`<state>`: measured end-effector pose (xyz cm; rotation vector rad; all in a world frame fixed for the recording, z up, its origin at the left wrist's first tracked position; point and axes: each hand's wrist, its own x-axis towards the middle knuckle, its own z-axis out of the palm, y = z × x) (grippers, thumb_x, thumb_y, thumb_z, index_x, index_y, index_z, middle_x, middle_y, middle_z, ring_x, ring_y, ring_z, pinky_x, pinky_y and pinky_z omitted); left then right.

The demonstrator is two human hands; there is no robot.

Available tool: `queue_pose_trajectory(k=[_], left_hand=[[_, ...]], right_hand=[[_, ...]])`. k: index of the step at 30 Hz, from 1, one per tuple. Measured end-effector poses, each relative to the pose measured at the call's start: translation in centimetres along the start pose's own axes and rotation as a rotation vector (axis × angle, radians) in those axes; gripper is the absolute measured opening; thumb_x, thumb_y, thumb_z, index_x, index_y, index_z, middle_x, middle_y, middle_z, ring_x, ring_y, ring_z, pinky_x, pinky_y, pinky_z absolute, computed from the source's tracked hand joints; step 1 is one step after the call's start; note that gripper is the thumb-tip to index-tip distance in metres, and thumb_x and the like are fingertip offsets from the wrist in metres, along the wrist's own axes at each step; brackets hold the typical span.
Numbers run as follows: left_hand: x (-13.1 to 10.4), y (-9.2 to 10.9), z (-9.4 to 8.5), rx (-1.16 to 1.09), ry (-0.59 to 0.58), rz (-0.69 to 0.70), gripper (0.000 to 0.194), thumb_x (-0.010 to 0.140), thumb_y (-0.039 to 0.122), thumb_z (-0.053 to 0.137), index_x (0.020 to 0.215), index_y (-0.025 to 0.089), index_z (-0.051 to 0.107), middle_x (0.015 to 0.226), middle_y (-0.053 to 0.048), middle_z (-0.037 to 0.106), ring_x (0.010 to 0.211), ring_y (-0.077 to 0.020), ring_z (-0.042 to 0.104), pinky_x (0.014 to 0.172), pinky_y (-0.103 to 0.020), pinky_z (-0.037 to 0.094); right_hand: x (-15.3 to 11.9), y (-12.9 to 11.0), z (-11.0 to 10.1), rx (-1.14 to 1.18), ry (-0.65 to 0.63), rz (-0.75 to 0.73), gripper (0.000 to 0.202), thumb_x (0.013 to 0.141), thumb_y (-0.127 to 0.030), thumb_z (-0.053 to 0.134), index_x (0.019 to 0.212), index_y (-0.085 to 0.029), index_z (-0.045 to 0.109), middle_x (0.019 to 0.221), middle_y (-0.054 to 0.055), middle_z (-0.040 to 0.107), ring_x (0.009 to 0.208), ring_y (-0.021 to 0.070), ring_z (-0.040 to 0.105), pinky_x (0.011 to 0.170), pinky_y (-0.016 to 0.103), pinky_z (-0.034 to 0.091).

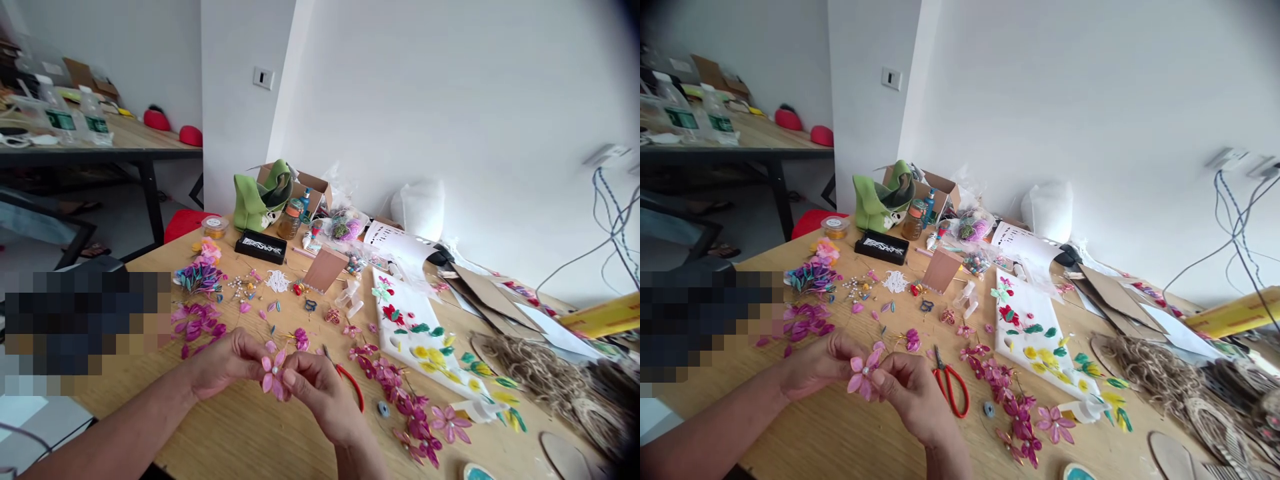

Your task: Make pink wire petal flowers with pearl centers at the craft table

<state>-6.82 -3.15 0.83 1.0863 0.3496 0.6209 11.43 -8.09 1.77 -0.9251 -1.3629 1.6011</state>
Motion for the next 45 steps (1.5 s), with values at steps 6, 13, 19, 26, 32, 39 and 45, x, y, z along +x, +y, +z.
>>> queue_pose_trajectory(k=[6, 13, 19, 26, 32, 39, 45], left_hand=[[-0.1, -0.2, -0.1, 0.066, -0.015, 0.013, 0.025, 0.073, 0.04, 0.076, 0.069, 0.015, 0.078, 0.071, -0.009, 0.074, 0.071, -0.0216, 0.066, 0.073, -0.033, 0.049], [0.0, -0.3, -0.1, 0.2, -0.021, 0.061, 0.027, 0.075, 0.042, 0.073, 0.076, 0.016, 0.079, 0.076, -0.011, 0.076, 0.075, -0.0241, 0.068, 0.073, -0.033, 0.05], [-0.2, -0.4, -0.2, 0.16, -0.019, 0.049, 0.026, 0.074, 0.042, 0.074, 0.076, 0.016, 0.079, 0.074, -0.01, 0.076, 0.075, -0.023, 0.067, 0.072, -0.033, 0.05], [-0.3, -0.5, -0.1, 0.107, -0.032, -0.041, 0.022, 0.072, 0.038, 0.076, 0.068, 0.016, 0.077, 0.068, -0.007, 0.074, 0.069, -0.0195, 0.066, 0.071, -0.03, 0.051], [-0.3, -0.5, -0.2, 0.06, -0.035, -0.104, 0.026, 0.071, 0.039, 0.077, 0.066, 0.014, 0.075, 0.064, -0.006, 0.072, 0.067, -0.0193, 0.066, 0.071, -0.031, 0.049], [-0.3, -1.3, -0.6, -0.02, 0.024, -0.108, 0.023, 0.066, 0.035, 0.082, 0.069, 0.013, 0.074, 0.064, -0.005, 0.073, 0.062, -0.0174, 0.067, 0.063, -0.026, 0.048], [-0.1, -1.3, -0.6, -0.019, 0.038, -0.099, 0.023, 0.066, 0.035, 0.081, 0.067, 0.013, 0.073, 0.065, -0.005, 0.072, 0.063, -0.0181, 0.067, 0.063, -0.027, 0.048]], right_hand=[[0.0, -0.3, 0.4, 0.038, 0.03, 0.055, 0.036, 0.077, -0.048, 0.071, 0.065, -0.014, 0.064, 0.062, 0.002, 0.061, 0.056, 0.0105, 0.051, 0.056, 0.024, 0.037], [0.0, 0.0, 0.4, 0.067, 0.069, 0.084, 0.038, 0.072, -0.05, 0.074, 0.062, -0.014, 0.065, 0.059, 0.001, 0.061, 0.054, 0.0106, 0.051, 0.056, 0.024, 0.037], [0.0, 0.0, 0.1, -0.003, 0.104, 0.042, 0.037, 0.076, -0.05, 0.071, 0.068, -0.014, 0.064, 0.062, 0.001, 0.06, 0.056, 0.0099, 0.048, 0.054, 0.023, 0.034], [0.2, 0.3, 0.5, 0.094, 0.119, -0.014, 0.03, 0.072, -0.041, 0.078, 0.071, -0.016, 0.062, 0.063, -0.002, 0.059, 0.055, 0.009, 0.05, 0.056, 0.023, 0.039], [0.3, 0.5, 0.5, 0.099, 0.133, -0.031, 0.028, 0.071, -0.037, 0.079, 0.067, -0.016, 0.061, 0.062, -0.002, 0.058, 0.055, 0.0084, 0.049, 0.055, 0.023, 0.038], [0.3, 0.6, 0.5, 0.108, 0.141, -0.028, 0.03, 0.069, -0.037, 0.081, 0.066, -0.016, 0.06, 0.061, -0.003, 0.058, 0.054, 0.0086, 0.049, 0.055, 0.022, 0.037], [0.5, 0.8, 0.5, 0.108, 0.157, -0.004, 0.032, 0.071, -0.043, 0.078, 0.068, -0.016, 0.061, 0.061, -0.002, 0.059, 0.054, 0.0092, 0.049, 0.054, 0.022, 0.038]])
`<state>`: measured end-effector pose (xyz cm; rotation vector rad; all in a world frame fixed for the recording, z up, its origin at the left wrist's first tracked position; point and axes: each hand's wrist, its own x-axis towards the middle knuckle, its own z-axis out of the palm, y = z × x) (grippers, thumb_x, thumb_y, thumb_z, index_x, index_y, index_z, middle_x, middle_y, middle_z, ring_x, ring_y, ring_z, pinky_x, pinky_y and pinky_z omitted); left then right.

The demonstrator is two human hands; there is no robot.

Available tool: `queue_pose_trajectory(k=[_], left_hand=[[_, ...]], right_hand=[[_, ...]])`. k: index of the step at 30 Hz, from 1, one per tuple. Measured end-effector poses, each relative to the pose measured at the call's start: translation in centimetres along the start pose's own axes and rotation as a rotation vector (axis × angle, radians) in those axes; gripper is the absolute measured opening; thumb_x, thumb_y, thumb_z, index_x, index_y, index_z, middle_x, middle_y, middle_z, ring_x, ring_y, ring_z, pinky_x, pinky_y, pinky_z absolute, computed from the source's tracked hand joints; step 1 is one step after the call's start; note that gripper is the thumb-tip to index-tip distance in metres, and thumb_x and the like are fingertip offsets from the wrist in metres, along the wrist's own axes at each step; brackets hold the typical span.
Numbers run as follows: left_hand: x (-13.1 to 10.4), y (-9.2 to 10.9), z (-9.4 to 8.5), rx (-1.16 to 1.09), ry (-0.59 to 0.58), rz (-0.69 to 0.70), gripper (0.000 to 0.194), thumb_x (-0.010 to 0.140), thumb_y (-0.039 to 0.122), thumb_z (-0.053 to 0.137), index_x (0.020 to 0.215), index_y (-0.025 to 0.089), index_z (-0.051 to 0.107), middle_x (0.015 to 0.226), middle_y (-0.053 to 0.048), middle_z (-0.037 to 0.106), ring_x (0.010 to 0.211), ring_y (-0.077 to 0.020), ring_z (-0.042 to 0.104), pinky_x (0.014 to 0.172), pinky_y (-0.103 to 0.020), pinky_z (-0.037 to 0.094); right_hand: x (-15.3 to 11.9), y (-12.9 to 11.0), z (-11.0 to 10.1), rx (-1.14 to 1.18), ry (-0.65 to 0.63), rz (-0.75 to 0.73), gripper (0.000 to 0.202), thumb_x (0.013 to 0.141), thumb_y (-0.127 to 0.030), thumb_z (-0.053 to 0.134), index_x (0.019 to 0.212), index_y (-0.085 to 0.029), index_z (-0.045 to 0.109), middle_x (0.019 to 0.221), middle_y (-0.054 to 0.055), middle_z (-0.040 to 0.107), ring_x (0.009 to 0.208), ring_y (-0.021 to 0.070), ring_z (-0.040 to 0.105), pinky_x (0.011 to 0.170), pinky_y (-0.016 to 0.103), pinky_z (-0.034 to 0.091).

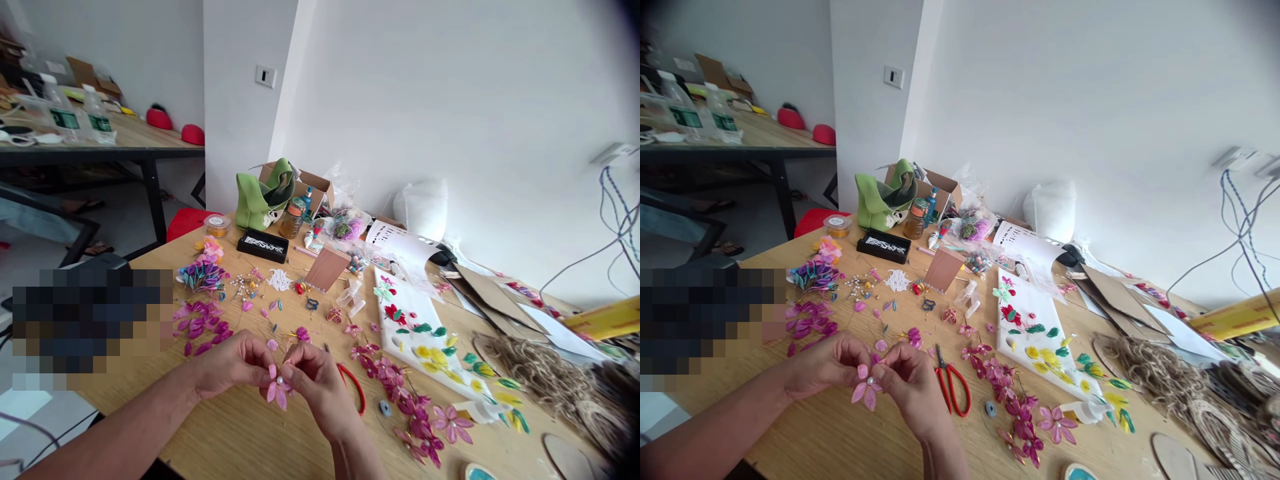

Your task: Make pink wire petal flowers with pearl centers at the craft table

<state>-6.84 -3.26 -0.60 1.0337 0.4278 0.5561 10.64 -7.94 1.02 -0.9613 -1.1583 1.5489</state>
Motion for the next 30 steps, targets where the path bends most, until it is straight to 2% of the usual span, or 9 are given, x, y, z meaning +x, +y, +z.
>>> queue_pose_trajectory(k=[5, 9, 13, 19, 24, 30], left_hand=[[0.1, 0.8, 0.4, -0.002, 0.042, 0.077, 0.032, 0.067, 0.042, 0.079, 0.06, 0.011, 0.072, 0.07, -0.01, 0.073, 0.073, -0.0214, 0.066, 0.071, -0.031, 0.048], [0.0, 1.4, 0.8, 0.029, 0.063, 0.083, 0.037, 0.069, 0.047, 0.076, 0.066, 0.01, 0.074, 0.07, -0.012, 0.073, 0.071, -0.0238, 0.066, 0.075, -0.037, 0.048], [0.0, 1.3, 0.8, 0.093, 0.096, 0.096, 0.034, 0.074, 0.043, 0.073, 0.062, 0.011, 0.072, 0.066, -0.01, 0.072, 0.067, -0.022, 0.065, 0.073, -0.036, 0.047], [0.2, 0.9, 0.7, 0.138, 0.099, 0.104, 0.035, 0.074, 0.045, 0.073, 0.063, 0.011, 0.07, 0.068, -0.01, 0.073, 0.069, -0.0221, 0.065, 0.074, -0.035, 0.048], [0.2, 0.9, 0.7, 0.142, 0.088, 0.115, 0.036, 0.075, 0.046, 0.072, 0.064, 0.011, 0.069, 0.069, -0.011, 0.073, 0.072, -0.0228, 0.066, 0.075, -0.036, 0.048], [0.2, 1.0, 0.9, 0.168, 0.061, 0.129, 0.033, 0.079, 0.043, 0.068, 0.067, 0.013, 0.068, 0.072, -0.011, 0.074, 0.075, -0.0244, 0.066, 0.076, -0.037, 0.047]], right_hand=[[0.2, 0.8, 0.0, 0.02, 0.013, -0.017, 0.037, 0.083, -0.05, 0.065, 0.071, -0.016, 0.061, 0.063, 0.0, 0.058, 0.057, 0.0111, 0.05, 0.056, 0.024, 0.038], [0.1, 1.0, 0.0, -0.021, -0.007, 0.002, 0.041, 0.087, -0.052, 0.058, 0.071, -0.014, 0.063, 0.065, 0.004, 0.062, 0.057, 0.0115, 0.049, 0.057, 0.026, 0.036], [-0.1, 0.7, 0.3, -0.023, -0.014, 0.049, 0.037, 0.084, -0.049, 0.063, 0.074, -0.014, 0.067, 0.063, 0.003, 0.062, 0.055, 0.0109, 0.05, 0.058, 0.025, 0.035], [0.1, 0.7, 0.5, 0.078, 0.034, 0.092, 0.037, 0.076, -0.048, 0.072, 0.064, -0.014, 0.065, 0.054, 0.0, 0.059, 0.045, 0.0077, 0.046, 0.051, 0.023, 0.029], [0.2, 1.1, 0.2, 0.111, 0.033, 0.1, 0.036, 0.078, -0.045, 0.071, 0.064, -0.013, 0.067, 0.048, -0.001, 0.057, 0.04, 0.0059, 0.044, 0.048, 0.023, 0.023], [0.3, 1.3, 0.1, 0.131, 0.035, 0.091, 0.033, 0.079, -0.043, 0.071, 0.065, -0.013, 0.068, 0.051, 0.0, 0.058, 0.041, 0.0052, 0.044, 0.047, 0.023, 0.022]])
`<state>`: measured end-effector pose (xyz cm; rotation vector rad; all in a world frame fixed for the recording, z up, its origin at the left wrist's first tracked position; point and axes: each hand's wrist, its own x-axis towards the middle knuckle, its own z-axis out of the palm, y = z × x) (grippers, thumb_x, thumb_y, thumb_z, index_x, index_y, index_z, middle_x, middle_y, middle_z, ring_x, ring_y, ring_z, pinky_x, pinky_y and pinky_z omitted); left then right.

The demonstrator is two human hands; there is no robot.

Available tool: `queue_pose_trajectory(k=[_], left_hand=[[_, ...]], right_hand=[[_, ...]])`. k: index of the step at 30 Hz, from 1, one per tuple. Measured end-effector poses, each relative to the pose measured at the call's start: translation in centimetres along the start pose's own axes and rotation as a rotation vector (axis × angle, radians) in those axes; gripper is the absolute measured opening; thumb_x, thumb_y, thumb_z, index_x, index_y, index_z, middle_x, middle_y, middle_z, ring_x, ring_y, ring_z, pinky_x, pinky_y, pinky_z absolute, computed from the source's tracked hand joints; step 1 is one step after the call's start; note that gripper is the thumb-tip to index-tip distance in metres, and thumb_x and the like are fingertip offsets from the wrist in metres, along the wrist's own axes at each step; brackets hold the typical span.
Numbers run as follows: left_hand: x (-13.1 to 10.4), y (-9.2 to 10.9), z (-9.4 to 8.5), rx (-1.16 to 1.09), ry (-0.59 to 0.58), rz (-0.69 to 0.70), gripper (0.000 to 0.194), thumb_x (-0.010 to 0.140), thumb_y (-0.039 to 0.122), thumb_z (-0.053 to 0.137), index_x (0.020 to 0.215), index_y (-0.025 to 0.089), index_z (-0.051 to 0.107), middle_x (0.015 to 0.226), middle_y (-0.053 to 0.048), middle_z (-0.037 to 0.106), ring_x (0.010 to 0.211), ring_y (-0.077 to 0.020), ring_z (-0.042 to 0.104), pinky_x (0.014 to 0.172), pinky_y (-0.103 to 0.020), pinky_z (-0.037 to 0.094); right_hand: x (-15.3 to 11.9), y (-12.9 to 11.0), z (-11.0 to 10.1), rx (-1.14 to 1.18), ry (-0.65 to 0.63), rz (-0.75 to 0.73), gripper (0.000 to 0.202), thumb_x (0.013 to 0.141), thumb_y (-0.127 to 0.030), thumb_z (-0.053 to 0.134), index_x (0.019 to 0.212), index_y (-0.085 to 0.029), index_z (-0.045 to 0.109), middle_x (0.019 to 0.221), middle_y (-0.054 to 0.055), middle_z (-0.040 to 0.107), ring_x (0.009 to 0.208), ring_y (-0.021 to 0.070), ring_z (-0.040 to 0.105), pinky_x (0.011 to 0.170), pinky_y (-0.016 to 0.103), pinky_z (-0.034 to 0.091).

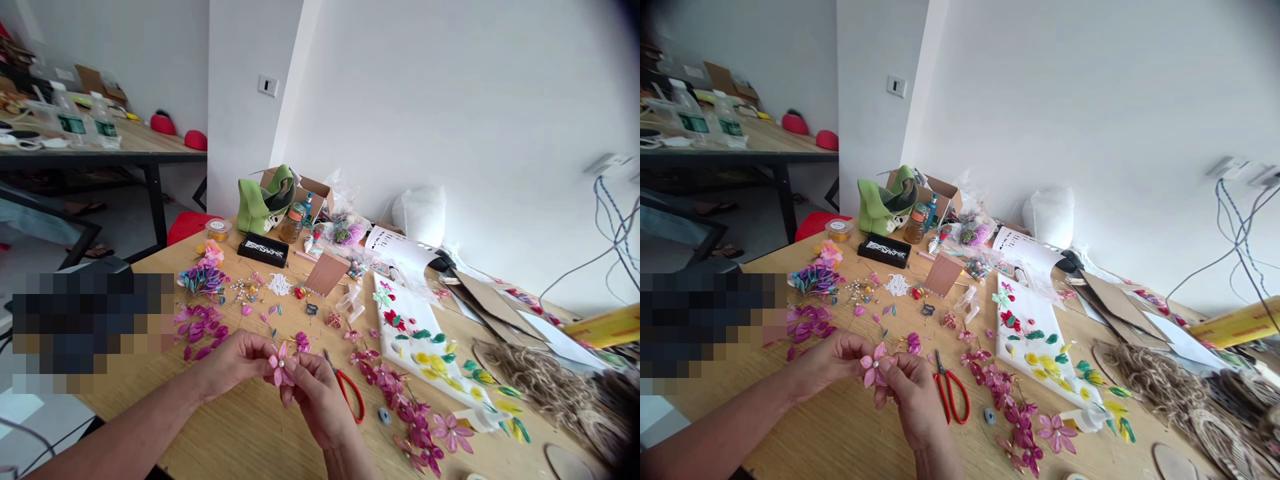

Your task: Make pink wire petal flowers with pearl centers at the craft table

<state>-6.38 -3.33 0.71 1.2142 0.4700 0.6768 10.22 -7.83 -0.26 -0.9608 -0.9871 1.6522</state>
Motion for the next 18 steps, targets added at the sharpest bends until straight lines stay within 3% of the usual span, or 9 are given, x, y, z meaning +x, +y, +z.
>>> queue_pose_trajectory(k=[6, 10, 13, 18], left_hand=[[0.0, 0.0, 0.3, -0.057, -0.006, 0.023, 0.025, 0.082, 0.036, 0.066, 0.072, 0.013, 0.068, 0.072, -0.009, 0.071, 0.076, -0.0237, 0.065, 0.079, -0.037, 0.045], [0.1, -0.7, 0.7, -0.277, 0.141, 0.05, 0.013, 0.076, 0.027, 0.074, 0.076, 0.016, 0.069, 0.074, -0.003, 0.066, 0.074, -0.017, 0.058, 0.075, -0.031, 0.045], [0.1, -1.5, 1.3, -0.415, 0.222, 0.063, 0.009, 0.075, 0.024, 0.075, 0.075, 0.016, 0.07, 0.083, -0.003, 0.064, 0.078, -0.0159, 0.055, 0.069, -0.028, 0.045], [0.1, -2.0, 2.2, -0.527, 0.302, 0.047, 0.008, 0.073, 0.023, 0.076, 0.073, 0.016, 0.073, 0.08, -0.003, 0.067, 0.077, -0.0155, 0.057, 0.071, -0.027, 0.048]], right_hand=[[0.2, 0.1, 0.0, 0.031, 0.005, -0.014, 0.036, 0.08, -0.045, 0.068, 0.065, -0.013, 0.068, 0.053, 0.0, 0.057, 0.041, 0.0053, 0.043, 0.046, 0.023, 0.021], [0.3, 0.0, 0.2, 0.037, 0.075, -0.14, 0.04, 0.087, -0.049, 0.058, 0.072, -0.014, 0.07, 0.056, 0.001, 0.056, 0.05, 0.0083, 0.045, 0.05, 0.022, 0.03], [0.3, 0.2, 0.3, -0.095, 0.099, -0.198, 0.028, 0.085, -0.043, 0.065, 0.079, -0.016, 0.071, 0.064, 0.0, 0.056, 0.058, 0.0095, 0.045, 0.055, 0.022, 0.035], [0.2, 0.3, 0.7, -0.22, 0.057, -0.21, 0.028, 0.078, -0.044, 0.071, 0.074, -0.016, 0.071, 0.065, -0.001, 0.053, 0.057, 0.0085, 0.04, 0.052, 0.021, 0.032]])
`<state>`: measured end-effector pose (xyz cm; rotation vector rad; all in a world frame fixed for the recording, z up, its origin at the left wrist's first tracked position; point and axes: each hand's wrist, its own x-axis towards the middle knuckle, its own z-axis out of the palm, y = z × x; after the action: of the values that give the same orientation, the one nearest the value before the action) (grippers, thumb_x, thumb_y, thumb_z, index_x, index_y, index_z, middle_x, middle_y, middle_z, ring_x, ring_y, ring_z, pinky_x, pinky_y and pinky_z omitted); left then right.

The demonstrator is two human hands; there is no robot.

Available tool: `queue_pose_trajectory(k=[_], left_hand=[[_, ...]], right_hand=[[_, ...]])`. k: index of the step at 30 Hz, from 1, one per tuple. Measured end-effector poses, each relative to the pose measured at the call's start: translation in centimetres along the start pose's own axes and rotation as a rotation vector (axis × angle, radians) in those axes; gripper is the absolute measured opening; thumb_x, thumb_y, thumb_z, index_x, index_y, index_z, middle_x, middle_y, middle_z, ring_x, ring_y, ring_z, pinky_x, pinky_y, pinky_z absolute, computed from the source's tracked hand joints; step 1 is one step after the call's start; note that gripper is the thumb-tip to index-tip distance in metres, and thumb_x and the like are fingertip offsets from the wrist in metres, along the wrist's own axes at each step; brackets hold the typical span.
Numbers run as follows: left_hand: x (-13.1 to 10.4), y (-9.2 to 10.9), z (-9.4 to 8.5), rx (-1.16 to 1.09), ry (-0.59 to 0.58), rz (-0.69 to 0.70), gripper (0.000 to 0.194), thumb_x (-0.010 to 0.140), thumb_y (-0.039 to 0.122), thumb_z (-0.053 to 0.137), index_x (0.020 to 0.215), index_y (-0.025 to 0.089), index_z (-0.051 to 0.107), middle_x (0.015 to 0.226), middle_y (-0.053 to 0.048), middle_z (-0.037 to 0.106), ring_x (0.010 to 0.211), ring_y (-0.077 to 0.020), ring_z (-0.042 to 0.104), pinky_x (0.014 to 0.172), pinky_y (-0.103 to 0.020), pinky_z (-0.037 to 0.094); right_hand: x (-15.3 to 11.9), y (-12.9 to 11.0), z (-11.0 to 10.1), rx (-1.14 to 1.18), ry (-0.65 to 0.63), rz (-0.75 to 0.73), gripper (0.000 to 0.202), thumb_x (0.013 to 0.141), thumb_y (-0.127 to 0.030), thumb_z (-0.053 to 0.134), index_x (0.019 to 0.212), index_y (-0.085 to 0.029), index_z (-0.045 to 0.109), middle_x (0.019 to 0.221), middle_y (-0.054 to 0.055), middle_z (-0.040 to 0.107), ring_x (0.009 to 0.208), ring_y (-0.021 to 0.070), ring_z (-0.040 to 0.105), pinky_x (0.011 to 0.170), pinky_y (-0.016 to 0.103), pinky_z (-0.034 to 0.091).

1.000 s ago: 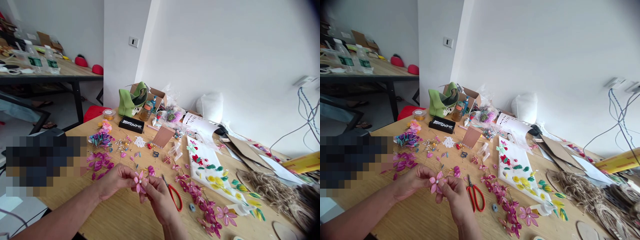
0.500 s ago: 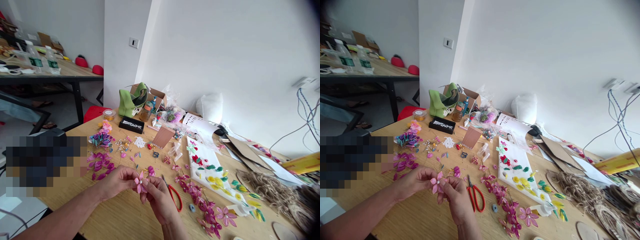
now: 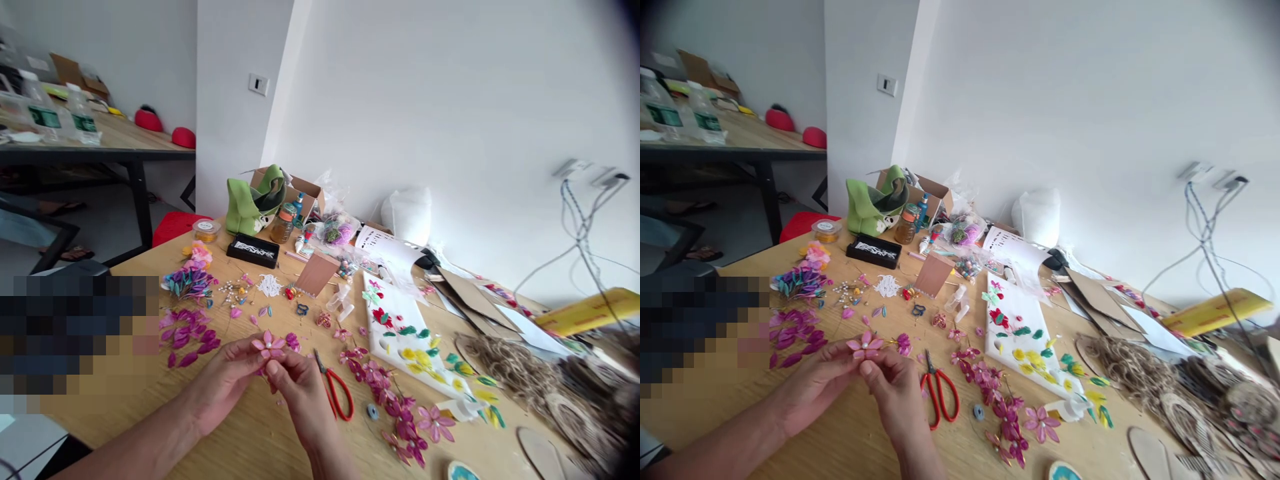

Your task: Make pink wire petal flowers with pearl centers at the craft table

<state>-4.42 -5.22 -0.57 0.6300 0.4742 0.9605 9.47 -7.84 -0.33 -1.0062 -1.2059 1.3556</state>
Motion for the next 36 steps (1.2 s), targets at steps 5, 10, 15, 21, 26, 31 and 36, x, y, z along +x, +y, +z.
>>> queue_pose_trajectory(k=[5, 10, 15, 21, 26, 31, 36], left_hand=[[0.0, -0.1, 0.3, -0.05, 0.179, -0.059, 0.015, 0.058, 0.02, 0.086, 0.068, 0.018, 0.075, 0.075, -0.002, 0.072, 0.084, -0.0171, 0.064, 0.079, -0.023, 0.051], [-0.1, -0.4, 0.4, -0.07, 0.291, -0.095, 0.02, 0.05, 0.017, 0.088, 0.065, 0.02, 0.076, 0.074, -0.001, 0.074, 0.081, -0.0161, 0.065, 0.074, -0.019, 0.054], [-0.2, -0.5, 0.5, -0.04, 0.333, -0.104, 0.019, 0.05, 0.016, 0.086, 0.066, 0.018, 0.077, 0.078, -0.003, 0.075, 0.081, -0.0193, 0.066, 0.074, -0.023, 0.056], [-0.3, -0.4, 0.7, 0.016, 0.416, -0.089, 0.02, 0.046, 0.013, 0.085, 0.063, 0.016, 0.075, 0.073, -0.002, 0.074, 0.077, -0.0182, 0.066, 0.068, -0.02, 0.055], [-0.6, 0.0, 1.2, 0.088, 0.402, -0.08, 0.027, 0.039, 0.02, 0.09, 0.062, 0.019, 0.076, 0.074, 0.0, 0.074, 0.081, -0.0177, 0.064, 0.069, -0.017, 0.055], [-0.4, 0.8, 1.1, 0.232, 0.321, -0.066, 0.024, 0.04, 0.023, 0.09, 0.059, 0.02, 0.075, 0.072, 0.001, 0.071, 0.08, -0.0164, 0.061, 0.072, -0.018, 0.052], [0.3, 1.9, 0.5, 0.339, 0.173, -0.051, 0.018, 0.055, 0.028, 0.086, 0.064, 0.018, 0.076, 0.08, -0.003, 0.069, 0.086, -0.0193, 0.059, 0.078, -0.023, 0.048]], right_hand=[[0.2, -0.2, 0.3, 0.022, 0.024, 0.081, 0.031, 0.07, -0.046, 0.078, 0.074, -0.016, 0.072, 0.056, -0.003, 0.051, 0.049, 0.0066, 0.038, 0.047, 0.02, 0.028], [0.3, -0.1, 0.1, 0.043, 0.049, 0.124, 0.032, 0.066, -0.046, 0.08, 0.068, -0.015, 0.07, 0.051, -0.005, 0.05, 0.045, 0.0055, 0.038, 0.044, 0.019, 0.027], [0.3, 0.1, -0.1, 0.06, 0.018, 0.165, 0.035, 0.063, -0.048, 0.08, 0.069, -0.015, 0.069, 0.054, -0.004, 0.053, 0.043, 0.0055, 0.041, 0.043, 0.019, 0.03], [0.3, 0.3, 0.2, -0.032, 0.039, 0.16, 0.036, 0.065, -0.049, 0.078, 0.068, -0.016, 0.065, 0.055, -0.005, 0.053, 0.046, 0.0058, 0.041, 0.044, 0.018, 0.032], [0.1, 0.1, 0.6, -0.084, 0.082, 0.115, 0.037, 0.067, -0.05, 0.076, 0.064, -0.017, 0.059, 0.055, -0.006, 0.05, 0.048, 0.0063, 0.038, 0.046, 0.02, 0.029], [0.0, -0.4, 1.1, -0.084, 0.132, 0.049, 0.036, 0.068, -0.047, 0.076, 0.063, -0.019, 0.054, 0.057, -0.006, 0.045, 0.052, 0.0079, 0.035, 0.049, 0.022, 0.028], [-0.2, -0.6, 1.0, -0.09, 0.098, -0.049, 0.032, 0.075, -0.045, 0.07, 0.067, -0.018, 0.056, 0.063, -0.003, 0.048, 0.058, 0.0099, 0.038, 0.053, 0.023, 0.03]])
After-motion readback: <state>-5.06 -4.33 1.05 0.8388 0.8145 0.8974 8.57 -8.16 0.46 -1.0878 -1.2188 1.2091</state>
